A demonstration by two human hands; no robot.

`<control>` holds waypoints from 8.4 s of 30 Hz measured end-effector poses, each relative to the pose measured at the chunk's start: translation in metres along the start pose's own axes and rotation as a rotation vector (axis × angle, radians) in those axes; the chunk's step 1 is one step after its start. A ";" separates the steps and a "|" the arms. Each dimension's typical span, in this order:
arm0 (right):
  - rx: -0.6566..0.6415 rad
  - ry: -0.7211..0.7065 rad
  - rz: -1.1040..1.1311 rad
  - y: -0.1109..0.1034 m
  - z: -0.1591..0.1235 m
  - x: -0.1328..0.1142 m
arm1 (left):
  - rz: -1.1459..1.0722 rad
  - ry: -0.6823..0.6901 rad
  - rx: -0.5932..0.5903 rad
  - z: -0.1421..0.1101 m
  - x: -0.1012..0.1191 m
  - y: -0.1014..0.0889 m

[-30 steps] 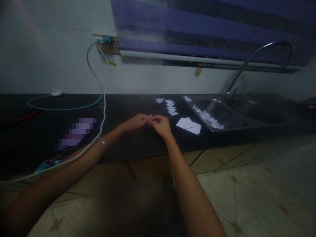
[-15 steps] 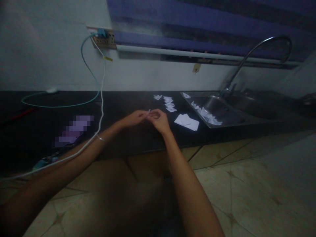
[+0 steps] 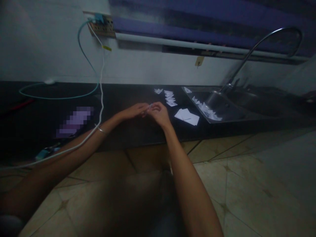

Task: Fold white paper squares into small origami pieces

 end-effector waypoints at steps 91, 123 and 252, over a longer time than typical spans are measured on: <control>-0.200 -0.240 -0.487 0.012 0.002 0.005 | 0.097 -0.031 0.358 -0.001 0.000 -0.017; -0.361 -0.286 -0.721 0.021 -0.006 0.009 | 0.099 -0.019 0.425 0.000 -0.004 -0.023; 0.277 -0.047 -0.058 -0.023 -0.004 0.001 | -0.463 -0.084 0.295 -0.001 0.004 -0.012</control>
Point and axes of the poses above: each hand's wrist, its own z-axis towards the middle knuckle, its own y-axis out of the palm, x = y × z, the point moved 6 cm from there along z, towards the middle knuckle, and after that the axes turned 10 degrees about -y, right-handed, at the moved point
